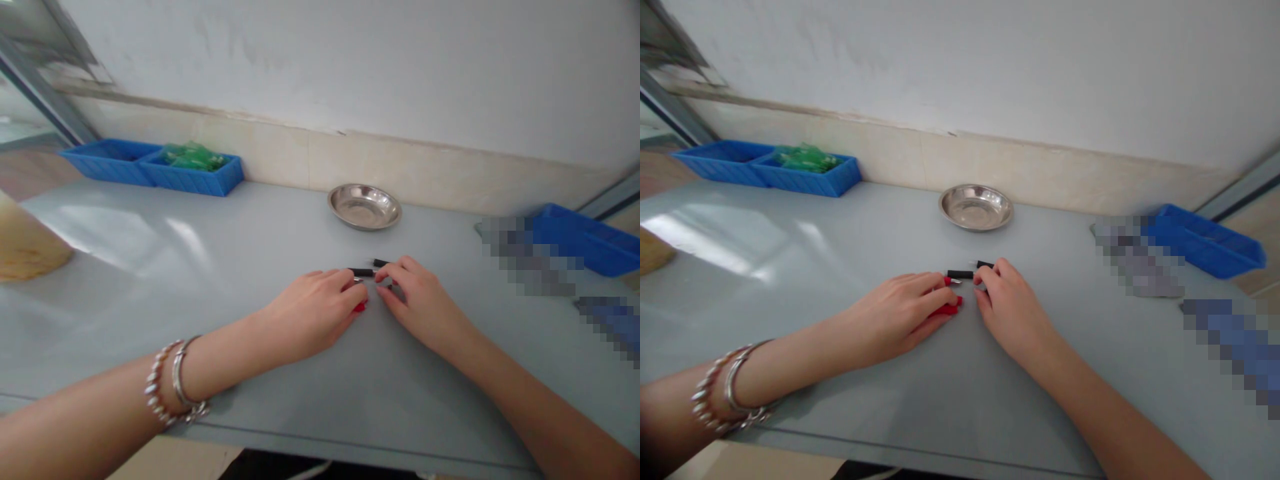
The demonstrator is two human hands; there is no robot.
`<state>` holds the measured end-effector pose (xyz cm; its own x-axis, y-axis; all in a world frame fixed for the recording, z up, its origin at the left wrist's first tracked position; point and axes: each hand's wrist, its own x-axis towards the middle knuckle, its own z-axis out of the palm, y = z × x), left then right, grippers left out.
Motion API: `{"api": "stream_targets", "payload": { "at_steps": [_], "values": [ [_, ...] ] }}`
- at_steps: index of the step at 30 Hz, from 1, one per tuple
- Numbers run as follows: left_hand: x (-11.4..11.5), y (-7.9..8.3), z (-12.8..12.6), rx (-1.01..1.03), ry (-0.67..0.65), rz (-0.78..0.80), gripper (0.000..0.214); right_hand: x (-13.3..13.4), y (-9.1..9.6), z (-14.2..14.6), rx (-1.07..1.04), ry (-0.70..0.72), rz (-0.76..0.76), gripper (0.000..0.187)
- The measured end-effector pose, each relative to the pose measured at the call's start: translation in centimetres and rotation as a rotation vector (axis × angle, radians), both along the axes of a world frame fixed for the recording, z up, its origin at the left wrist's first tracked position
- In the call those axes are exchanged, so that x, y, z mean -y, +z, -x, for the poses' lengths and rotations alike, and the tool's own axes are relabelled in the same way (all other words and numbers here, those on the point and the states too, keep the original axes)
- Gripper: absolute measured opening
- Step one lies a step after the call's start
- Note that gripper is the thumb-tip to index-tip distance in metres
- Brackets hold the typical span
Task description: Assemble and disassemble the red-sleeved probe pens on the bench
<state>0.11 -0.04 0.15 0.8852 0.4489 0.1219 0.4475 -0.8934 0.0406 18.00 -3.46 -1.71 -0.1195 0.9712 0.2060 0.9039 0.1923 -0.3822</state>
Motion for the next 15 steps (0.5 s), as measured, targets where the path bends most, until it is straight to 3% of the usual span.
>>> {"api": "stream_targets", "payload": {
  "at_steps": [15],
  "values": [
    [0.22,0.4,-0.15,-0.031,0.013,0.019,0.023,-0.2,0.2,0.08,-0.007,0.028,0.069,0.014]
  ]
}}
